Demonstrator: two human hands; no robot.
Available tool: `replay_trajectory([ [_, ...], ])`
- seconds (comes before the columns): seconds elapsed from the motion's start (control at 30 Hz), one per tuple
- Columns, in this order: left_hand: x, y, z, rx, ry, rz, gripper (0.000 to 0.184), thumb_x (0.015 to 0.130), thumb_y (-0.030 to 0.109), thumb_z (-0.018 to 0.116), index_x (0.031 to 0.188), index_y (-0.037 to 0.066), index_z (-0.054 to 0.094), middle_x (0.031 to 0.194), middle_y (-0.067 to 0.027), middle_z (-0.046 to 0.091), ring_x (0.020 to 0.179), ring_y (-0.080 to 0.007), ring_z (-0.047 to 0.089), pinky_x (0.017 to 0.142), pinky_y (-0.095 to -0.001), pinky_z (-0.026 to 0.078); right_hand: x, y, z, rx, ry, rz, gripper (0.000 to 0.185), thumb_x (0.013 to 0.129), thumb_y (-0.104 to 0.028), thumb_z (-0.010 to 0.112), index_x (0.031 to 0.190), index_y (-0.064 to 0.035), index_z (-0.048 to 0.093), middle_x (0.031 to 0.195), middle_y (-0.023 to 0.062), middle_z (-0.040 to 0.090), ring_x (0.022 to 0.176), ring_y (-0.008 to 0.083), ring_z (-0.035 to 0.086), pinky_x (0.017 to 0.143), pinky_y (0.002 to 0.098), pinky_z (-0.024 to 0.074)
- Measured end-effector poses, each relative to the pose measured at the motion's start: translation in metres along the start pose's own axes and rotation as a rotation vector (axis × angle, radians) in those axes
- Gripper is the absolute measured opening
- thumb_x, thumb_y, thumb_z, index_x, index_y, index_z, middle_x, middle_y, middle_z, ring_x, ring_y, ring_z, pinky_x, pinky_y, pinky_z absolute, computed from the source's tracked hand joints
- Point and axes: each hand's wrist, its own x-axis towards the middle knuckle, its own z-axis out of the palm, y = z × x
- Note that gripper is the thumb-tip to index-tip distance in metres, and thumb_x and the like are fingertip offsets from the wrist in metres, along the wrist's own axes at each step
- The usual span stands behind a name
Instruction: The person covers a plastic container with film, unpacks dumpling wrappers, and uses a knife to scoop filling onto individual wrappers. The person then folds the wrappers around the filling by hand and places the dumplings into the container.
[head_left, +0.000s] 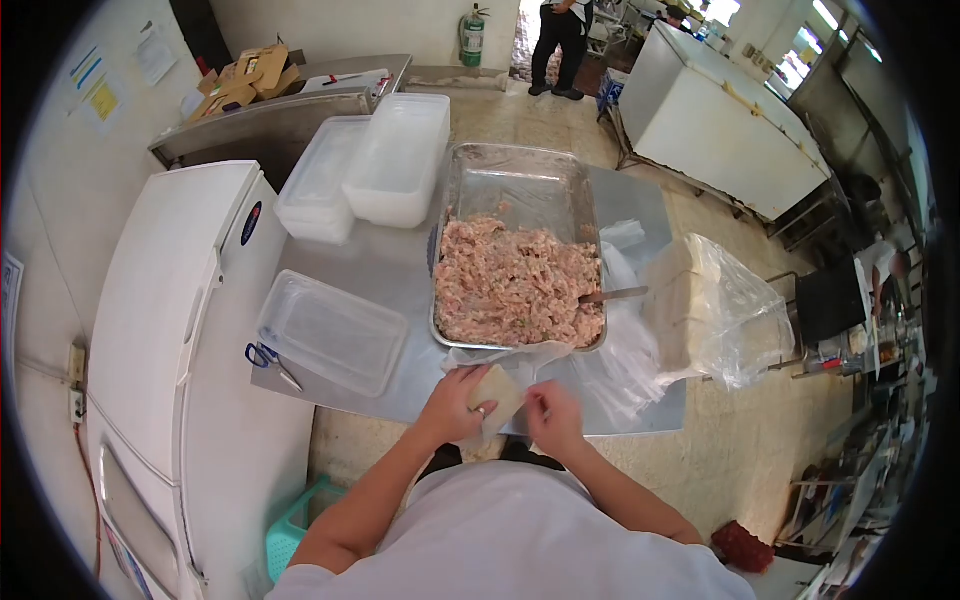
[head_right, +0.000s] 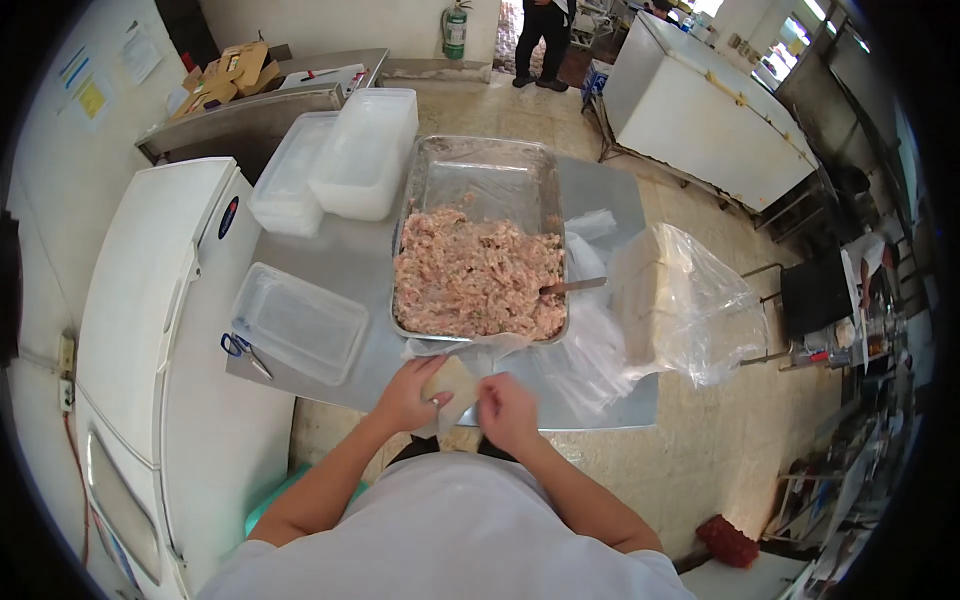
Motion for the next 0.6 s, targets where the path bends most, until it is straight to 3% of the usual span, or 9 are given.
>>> replay_trajectory([
  [0.1, 0.016, -0.02, 0.007, -0.15, -0.082, -0.053, 0.059, 0.094, 0.024, 0.071, 0.146, 0.002, 0.055, 0.137, -0.0216, 0.063, 0.127, -0.0366, 0.058, 0.11, -0.0423, 0.045, 0.012, -0.03, 0.006, -0.015, -0.034, -0.317, 0.031, 0.093, -0.011, 0.067, 0.122, -0.0015, 0.063, 0.103, 0.0194, 0.067, 0.089, 0.0367, 0.068, 0.078, 0.0446, 0.0551],
  [0.2, 0.027, -0.036, 0.016, -0.403, -0.14, -0.234, 0.051, 0.103, 0.026, 0.062, 0.147, 0.0, 0.055, 0.138, -0.0194, 0.065, 0.126, -0.0299, 0.061, 0.109, -0.0368, 0.045, 0.027, 0.003, 0.018, -0.201, -0.086, -0.023, 0.041, 0.09, -0.011, 0.068, 0.13, -0.0035, 0.061, 0.109, 0.0194, 0.065, 0.092, 0.0392, 0.066, 0.077, 0.0453, 0.0549],
  [0.33, 0.022, -0.055, 0.022, -0.512, -0.107, -0.412, 0.046, 0.11, 0.026, 0.052, 0.148, 0.0, 0.053, 0.142, -0.0154, 0.064, 0.125, -0.0227, 0.062, 0.108, -0.0322, 0.045, 0.03, 0.027, -0.002, -0.232, -0.207, -0.048, 0.029, 0.089, -0.011, 0.068, 0.118, -0.0059, 0.067, 0.105, 0.0172, 0.064, 0.092, 0.039, 0.065, 0.079, 0.046, 0.0551],
  [0.4, 0.012, -0.058, 0.022, -0.533, -0.058, -0.427, 0.045, 0.11, 0.025, 0.051, 0.148, 0.0, 0.053, 0.14, -0.0152, 0.065, 0.124, -0.0229, 0.063, 0.108, -0.0326, 0.046, 0.022, 0.034, -0.02, -0.293, -0.307, -0.149, 0.025, 0.087, -0.012, 0.067, 0.111, -0.0068, 0.07, 0.109, 0.017, 0.064, 0.096, 0.0389, 0.065, 0.084, 0.0469, 0.056],
  [0.5, -0.001, -0.049, 0.01, -0.526, -0.036, -0.467, 0.044, 0.11, 0.021, 0.048, 0.147, -0.003, 0.052, 0.14, -0.016, 0.065, 0.128, -0.0232, 0.06, 0.109, -0.0322, 0.044, -0.001, 0.059, -0.044, -0.478, -0.33, -0.26, 0.017, 0.083, -0.009, 0.068, 0.099, -0.0094, 0.072, 0.1, 0.0134, 0.063, 0.094, 0.0353, 0.064, 0.083, 0.0436, 0.0566],
  [0.6, -0.014, -0.037, 0.001, -0.389, -0.03, -0.433, 0.041, 0.107, 0.018, 0.052, 0.143, -0.004, 0.055, 0.135, -0.018, 0.066, 0.125, -0.0268, 0.062, 0.109, -0.0339, 0.045, -0.016, 0.083, -0.054, -0.744, -0.383, -0.13, 0.018, 0.08, -0.007, 0.068, 0.096, -0.011, 0.074, 0.098, 0.011, 0.065, 0.098, 0.0332, 0.065, 0.083, 0.043, 0.057],
])
